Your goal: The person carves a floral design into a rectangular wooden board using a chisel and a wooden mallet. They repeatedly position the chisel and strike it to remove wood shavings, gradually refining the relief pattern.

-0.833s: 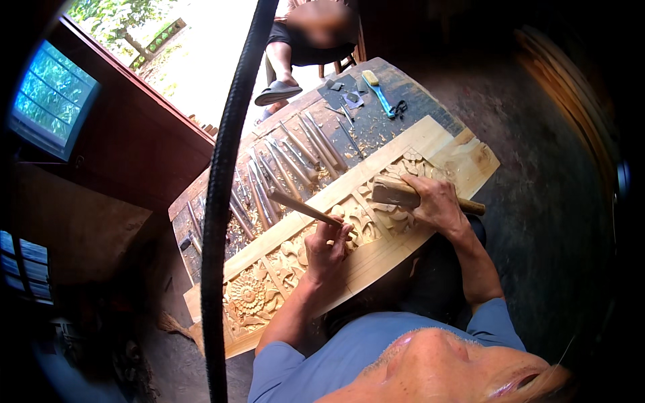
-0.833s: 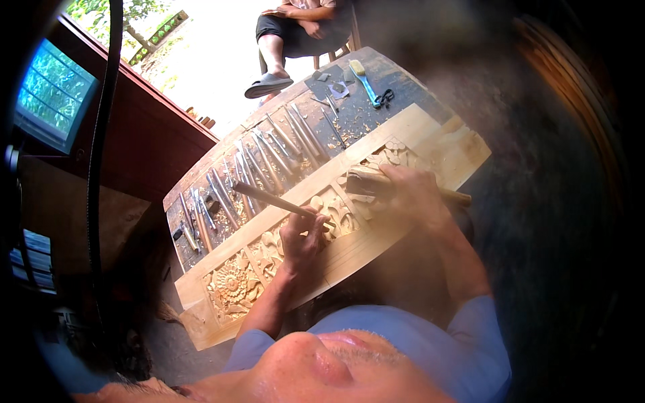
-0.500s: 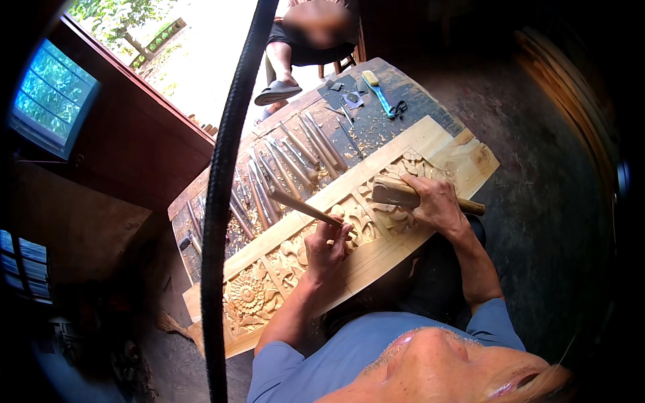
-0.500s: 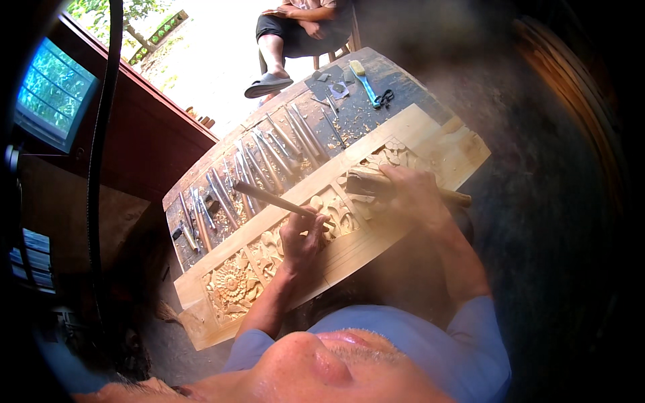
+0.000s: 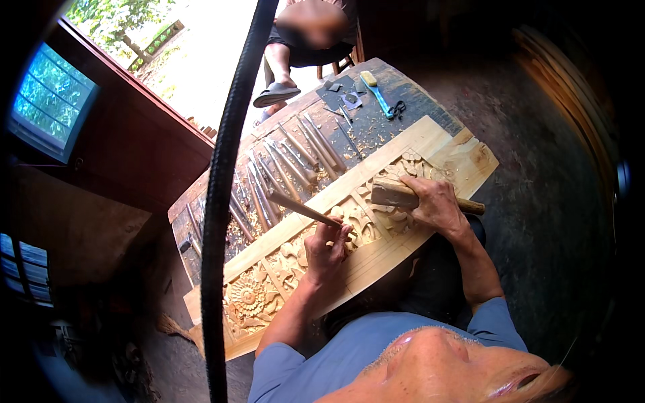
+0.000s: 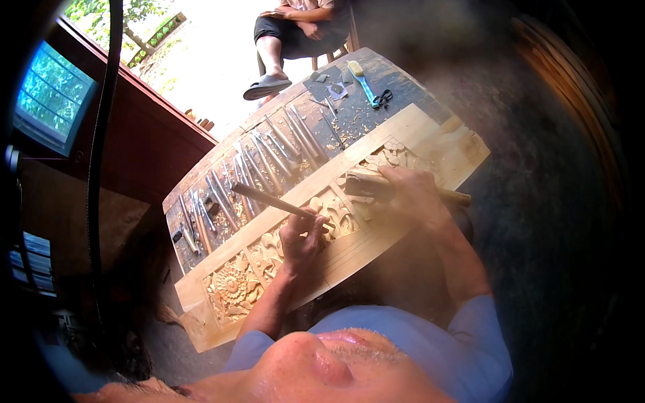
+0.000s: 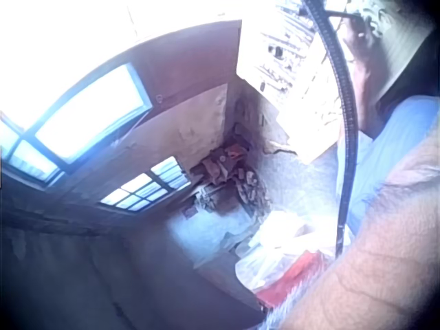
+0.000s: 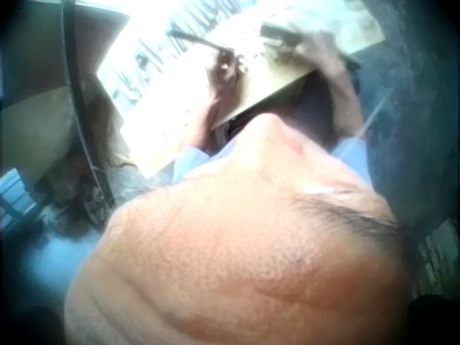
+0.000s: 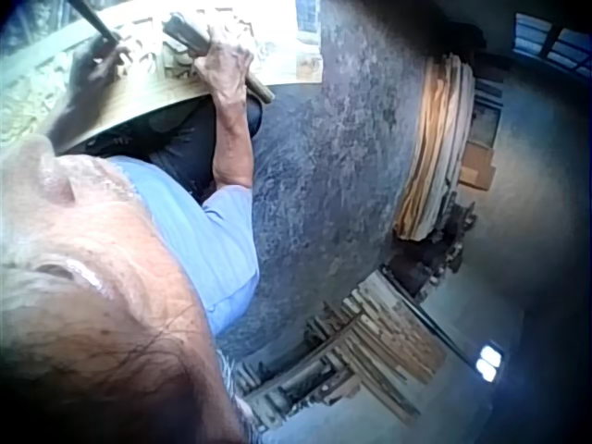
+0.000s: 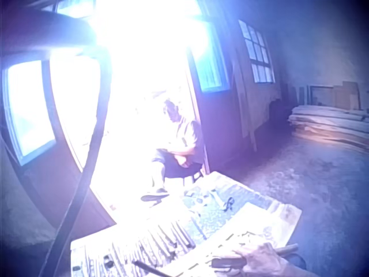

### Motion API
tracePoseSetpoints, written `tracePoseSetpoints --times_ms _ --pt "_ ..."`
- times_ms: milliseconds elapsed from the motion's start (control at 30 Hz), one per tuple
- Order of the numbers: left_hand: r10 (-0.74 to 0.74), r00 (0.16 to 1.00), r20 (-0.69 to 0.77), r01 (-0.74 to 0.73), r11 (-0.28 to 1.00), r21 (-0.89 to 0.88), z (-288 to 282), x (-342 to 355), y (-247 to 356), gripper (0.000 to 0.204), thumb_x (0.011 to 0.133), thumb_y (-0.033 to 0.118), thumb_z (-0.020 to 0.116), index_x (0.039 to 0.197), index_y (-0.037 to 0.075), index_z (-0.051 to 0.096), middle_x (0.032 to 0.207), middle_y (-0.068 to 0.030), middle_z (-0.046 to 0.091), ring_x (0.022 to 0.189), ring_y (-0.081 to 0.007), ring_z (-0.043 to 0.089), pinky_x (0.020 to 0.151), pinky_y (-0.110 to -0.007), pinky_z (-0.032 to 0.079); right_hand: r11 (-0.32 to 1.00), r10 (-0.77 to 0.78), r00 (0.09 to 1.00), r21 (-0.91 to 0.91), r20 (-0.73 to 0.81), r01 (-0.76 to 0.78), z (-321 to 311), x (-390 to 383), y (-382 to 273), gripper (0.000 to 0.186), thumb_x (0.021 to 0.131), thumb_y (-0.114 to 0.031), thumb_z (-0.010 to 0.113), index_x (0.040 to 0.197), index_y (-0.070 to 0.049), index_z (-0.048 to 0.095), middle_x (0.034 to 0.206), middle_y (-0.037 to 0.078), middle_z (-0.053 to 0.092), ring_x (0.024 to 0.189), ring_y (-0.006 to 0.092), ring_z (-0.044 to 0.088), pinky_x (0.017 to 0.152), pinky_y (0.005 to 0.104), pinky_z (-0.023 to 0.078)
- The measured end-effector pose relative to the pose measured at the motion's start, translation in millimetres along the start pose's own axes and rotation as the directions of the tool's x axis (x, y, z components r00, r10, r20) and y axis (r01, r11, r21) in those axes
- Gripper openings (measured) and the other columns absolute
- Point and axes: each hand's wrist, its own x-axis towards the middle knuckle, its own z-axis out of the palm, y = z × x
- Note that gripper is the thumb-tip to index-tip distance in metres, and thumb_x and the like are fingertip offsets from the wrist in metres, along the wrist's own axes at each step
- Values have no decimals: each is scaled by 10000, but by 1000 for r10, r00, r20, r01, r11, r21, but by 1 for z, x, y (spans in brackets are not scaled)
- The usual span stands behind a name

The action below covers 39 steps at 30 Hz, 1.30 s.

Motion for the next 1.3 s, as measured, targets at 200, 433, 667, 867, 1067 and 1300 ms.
tracePoseSetpoints --times_ms 200,433,667,867,1067,1300 --pt "-17 1000 -7 16 999 -39 3 1 4 230 953 32 759 1150 3 642 851 -110 767 742 -147 747 640 -290 574 1000 3 1000 0 16 -3 2 -1 3 558 717 -189 868 1239 -89 697 1000 164 743 909 352 733 784 419 579" --pt "-21 1000 5 21 1000 -13 0 1 7 231 955 24 755 1155 -2 641 848 -111 764 746 -142 744 643 -285 574 1000 -5 1000 6 10 5 4 0 6 567 714 -205 864 1243 -92 694 998 166 741 915 357 730 782 426 577" --pt "42 999 -7 -42 999 3 1 1 2 235 949 21 760 1148 1 637 842 -108 761 737 -142 742 634 -285 574 1000 -12 1000 16 -4 12 0 0 1 567 717 -210 862 1245 -91 696 1001 166 742 915 360 729 782 427 578" --pt "13 1000 12 -13 1000 13 0 3 7 220 949 15 758 1129 2 632 843 -112 762 745 -147 747 643 -284 581 1000 -10 1000 20 3 10 -1 2 1 571 712 -188 865 1246 -80 696 1017 166 743 912 358 730 795 424 582" --pt "17 1000 2 -17 1000 6 3 1 5 209 948 -4 750 1118 -8 628 847 -114 763 745 -149 749 640 -279 583 995 -96 972 -18 -213 94 -5 5 -7 554 715 -105 834 1250 -64 695 1061 147 754 936 339 740 801 399 594" --pt "28 1000 7 -28 999 33 1 6 20 180 957 -17 733 1104 -18 629 847 -111 761 739 -146 747 632 -271 576 932 -328 745 -69 -580 357 -32 5 -33 594 772 -150 863 1293 1 622 1098 220 739 943 373 760 780 411 621"
